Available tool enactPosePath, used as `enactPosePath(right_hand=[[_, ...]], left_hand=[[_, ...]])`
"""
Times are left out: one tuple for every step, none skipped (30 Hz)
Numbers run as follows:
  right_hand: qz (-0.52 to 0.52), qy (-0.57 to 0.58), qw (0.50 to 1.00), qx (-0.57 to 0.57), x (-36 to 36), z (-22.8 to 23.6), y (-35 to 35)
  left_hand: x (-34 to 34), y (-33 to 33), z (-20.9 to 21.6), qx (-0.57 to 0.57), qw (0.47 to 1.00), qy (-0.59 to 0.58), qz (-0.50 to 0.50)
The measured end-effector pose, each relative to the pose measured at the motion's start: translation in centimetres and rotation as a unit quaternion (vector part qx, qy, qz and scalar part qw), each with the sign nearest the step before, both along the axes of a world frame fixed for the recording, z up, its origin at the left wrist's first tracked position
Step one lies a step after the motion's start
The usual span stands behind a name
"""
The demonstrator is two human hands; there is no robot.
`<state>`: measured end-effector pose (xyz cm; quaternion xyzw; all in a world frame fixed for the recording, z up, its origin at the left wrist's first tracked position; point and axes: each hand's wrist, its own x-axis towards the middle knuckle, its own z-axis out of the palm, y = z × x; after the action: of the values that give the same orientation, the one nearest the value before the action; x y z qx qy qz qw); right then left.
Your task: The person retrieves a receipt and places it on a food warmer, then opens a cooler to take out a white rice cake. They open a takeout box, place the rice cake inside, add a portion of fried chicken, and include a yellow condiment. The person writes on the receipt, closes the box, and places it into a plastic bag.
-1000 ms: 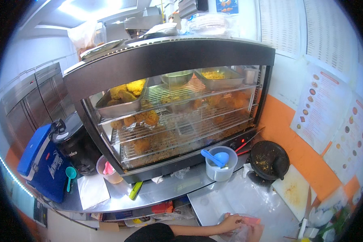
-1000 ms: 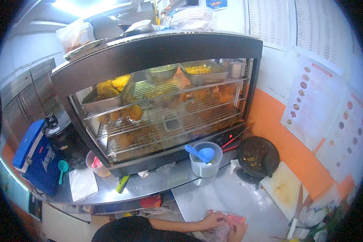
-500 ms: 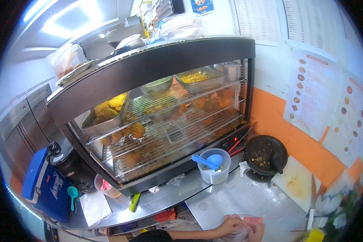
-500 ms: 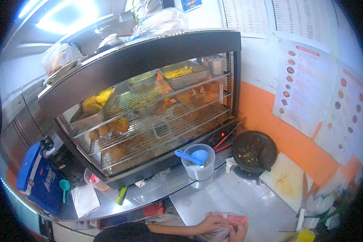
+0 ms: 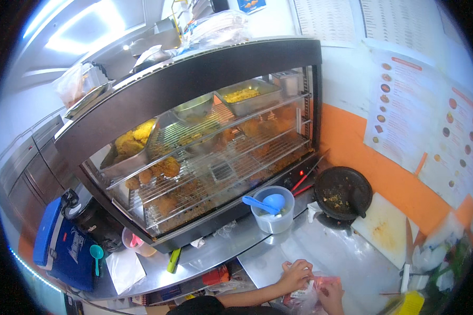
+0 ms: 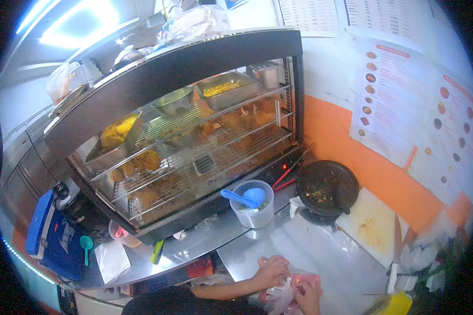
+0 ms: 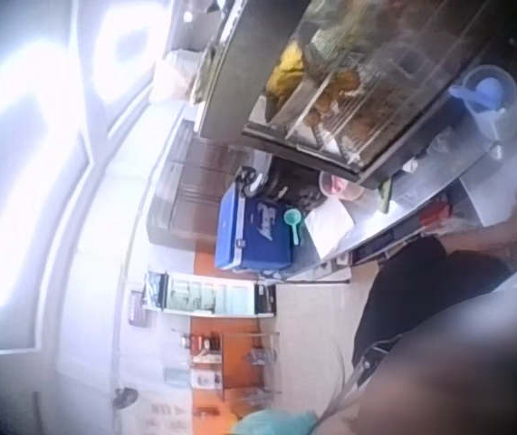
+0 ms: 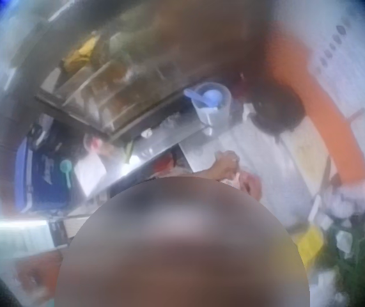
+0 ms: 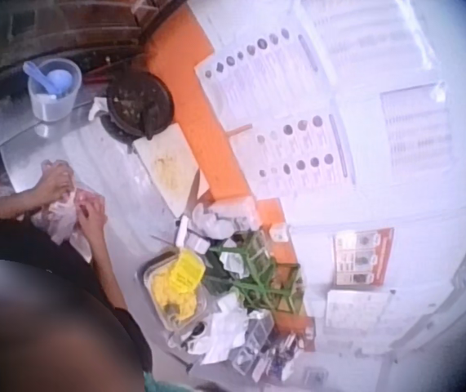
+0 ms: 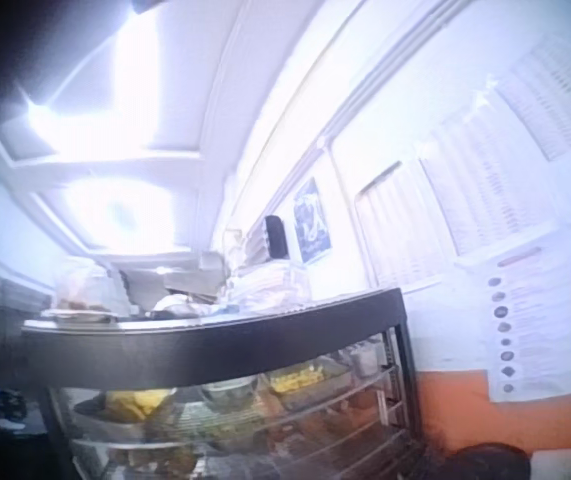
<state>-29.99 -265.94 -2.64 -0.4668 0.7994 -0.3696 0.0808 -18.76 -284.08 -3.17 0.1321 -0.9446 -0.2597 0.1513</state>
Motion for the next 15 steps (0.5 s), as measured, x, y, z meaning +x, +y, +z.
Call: enactPosePath(right_hand=[[0.002,0.015,1.0,-0.015,0.1,-0.1,0.1],[-0.004,0.027,0.999,-0.028,0.1,-0.2,0.1],[0.001,0.04,0.998,-0.044,0.2,-0.3,0.1],[-0.005,0.046,0.997,-0.054,0.3,-0.3,0.1],[-0.019,0.049,0.996,-0.078,0.4,-0.3,0.0],[-0.016,0.044,0.995,-0.087,0.4,-0.3,-0.1],[-0.021,0.021,0.995,-0.092,0.5,-0.3,-0.4],[-0.028,0.005,0.999,-0.028,0.5,-0.2,-0.3],[-0.021,-0.037,0.996,-0.073,0.6,-0.3,-0.6],[-0.039,0.05,0.996,-0.06,0.6,-0.3,-0.6],[-0.043,-0.029,0.998,-0.026,0.8,-0.3,-0.4],[-0.033,-0.024,0.999,-0.002,0.9,-0.2,-0.4],[-0.051,-0.035,0.996,0.059,1.1,-0.2,-0.4],[-0.048,-0.025,0.997,0.058,1.2,-0.1,-0.4],[-0.048,-0.033,0.993,0.104,1.3,0.0,-0.3]], left_hand=[[-0.1,-0.1,-0.1,-0.003,1.0,0.008,-0.009],[-0.2,-0.2,-0.1,-0.006,1.0,0.016,-0.019],[-0.3,-0.1,-0.1,-0.036,0.998,0.035,-0.039],[-0.4,-0.2,0.1,-0.061,0.995,0.053,-0.063],[-0.5,-0.1,0.3,-0.086,0.988,0.089,-0.093],[-0.6,-0.3,0.6,-0.14,0.979,0.028,-0.144],[-0.7,-0.3,0.9,-0.201,0.958,-0.026,-0.203],[-0.5,-0.7,1.3,-0.204,0.95,-0.039,-0.232],[-0.7,-0.8,1.6,-0.219,0.942,-0.044,-0.25],[-0.6,-1.2,1.8,-0.2,0.943,-0.01,-0.267],[-0.7,-1.5,1.9,-0.217,0.933,0.006,-0.287],[-0.7,-1.8,1.9,-0.213,0.93,0.032,-0.297],[-0.7,-1.9,1.8,-0.223,0.927,0.032,-0.301],[-1.0,-2.0,1.8,-0.237,0.924,0.033,-0.299],[-1.2,-2.0,1.7,-0.234,0.923,0.025,-0.305]])
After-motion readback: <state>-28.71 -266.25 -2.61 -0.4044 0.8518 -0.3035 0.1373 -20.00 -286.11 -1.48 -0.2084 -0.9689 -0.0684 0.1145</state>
